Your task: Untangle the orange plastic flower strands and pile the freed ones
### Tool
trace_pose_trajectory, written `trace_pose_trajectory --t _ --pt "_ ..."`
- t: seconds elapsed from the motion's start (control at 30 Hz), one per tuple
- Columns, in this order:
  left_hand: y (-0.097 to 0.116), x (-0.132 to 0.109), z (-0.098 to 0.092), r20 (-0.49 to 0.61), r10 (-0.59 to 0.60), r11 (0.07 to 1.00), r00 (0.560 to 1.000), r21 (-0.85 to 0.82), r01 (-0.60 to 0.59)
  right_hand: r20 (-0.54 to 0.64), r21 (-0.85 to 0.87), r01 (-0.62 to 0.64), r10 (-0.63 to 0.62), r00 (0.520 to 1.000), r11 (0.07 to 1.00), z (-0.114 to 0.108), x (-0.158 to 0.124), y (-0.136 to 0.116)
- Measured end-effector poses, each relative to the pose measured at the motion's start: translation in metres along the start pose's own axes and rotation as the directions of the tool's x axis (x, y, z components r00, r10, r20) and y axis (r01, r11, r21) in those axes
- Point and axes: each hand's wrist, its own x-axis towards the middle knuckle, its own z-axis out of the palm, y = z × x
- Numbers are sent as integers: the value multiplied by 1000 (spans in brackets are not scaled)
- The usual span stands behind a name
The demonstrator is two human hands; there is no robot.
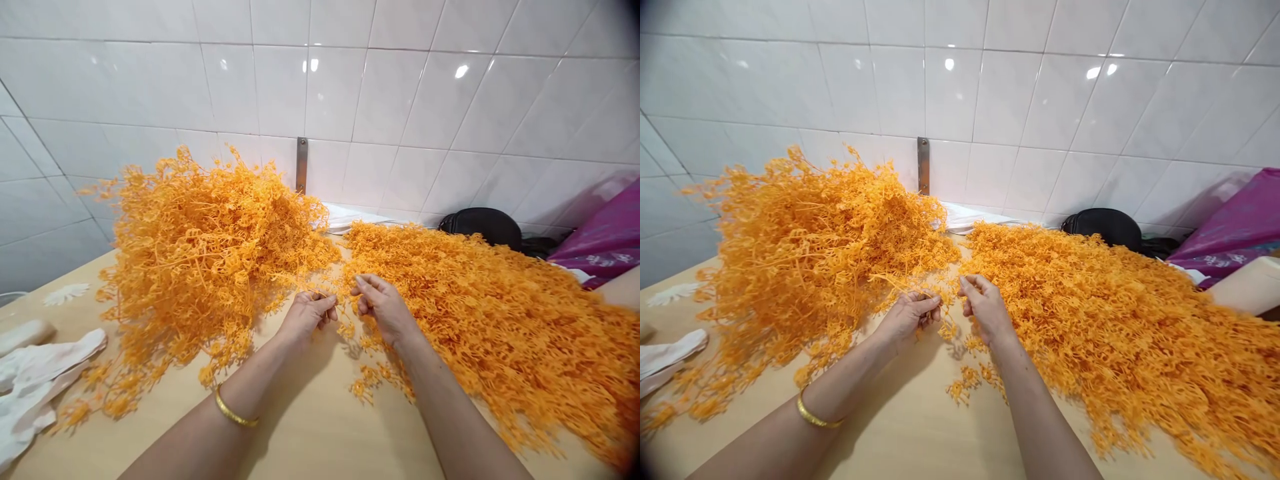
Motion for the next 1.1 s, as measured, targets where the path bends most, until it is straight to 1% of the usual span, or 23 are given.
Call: trace_pose_trajectory --t 0.07,0.1,0.13,0.17,0.2,0.23,0.3,0.37,0.43,0.47,0.53,0.57,0.6,0.63,0.7,0.77,0.83,0.93,1.0,1.07,1.1 --pt "1 -1 0 3 14 1000 1000 12 -14 170 -87 17 -2 985 996 1 -2 1" --pt "1 -1 0 4 17 1000 1000 18 -17 226 -133 45 -14 974 990 1 -3 3" --pt "0 -1 0 6 21 999 1000 26 -21 239 -175 86 -42 970 981 2 -3 5" --pt "-1 -1 0 9 26 999 1000 34 -26 210 -207 132 -88 974 969 4 -2 7" --pt "-1 0 0 13 27 999 1000 36 -28 143 -230 177 -146 979 957 6 -2 9" --pt "-2 1 1 17 26 999 1000 30 -26 50 -244 216 -210 976 946 8 -2 12" --pt "-4 2 2 18 24 1000 1000 -12 -23 -136 -253 271 -312 940 929 14 -1 16" --pt "-4 2 3 28 34 997 999 -63 -32 -255 -236 299 -356 899 925 18 1 17" --pt "-3 2 3 6 45 994 999 -102 -44 -378 -169 297 -341 861 940 14 4 12" --pt "-2 2 2 -32 42 991 999 -123 -46 -452 -109 298 -314 835 948 8 6 8" --pt "-1 3 -1 -139 36 985 990 -161 -59 -592 18 317 -245 767 948 -7 10 0" --pt "-1 3 -2 -182 45 982 982 -173 -77 -640 56 335 -224 735 941 -14 12 -3" --pt "-1 4 -3 -201 62 980 978 -175 -98 -647 61 320 -207 734 945 -20 13 -5" --pt "-2 4 -3 -198 82 979 977 -169 -117 -628 48 290 -197 753 956 -24 14 -5" --pt "-4 5 -4 -168 105 980 980 -151 -131 -540 -17 219 -193 819 976 -25 14 -3" --pt "-6 6 -4 -149 104 981 983 -147 -126 -437 -75 189 -203 876 979 -19 12 1" --pt "-5 6 -5 -143 104 977 984 -171 -128 -360 -100 163 -188 914 982 -12 10 4" --pt "-3 6 -6 -150 88 969 985 -217 -120 -226 -83 39 -57 973 996 -7 6 5" --pt "-1 6 -7 -157 79 962 984 -248 -116 -81 -51 -44 40 996 998 -5 3 3" --pt "0 7 -6 -166 79 953 983 -277 -124 73 -20 -95 97 993 995 -4 0 0" --pt "0 7 -6 -167 80 950 983 -285 -126 133 -10 -107 107 985 994 -3 -1 0"
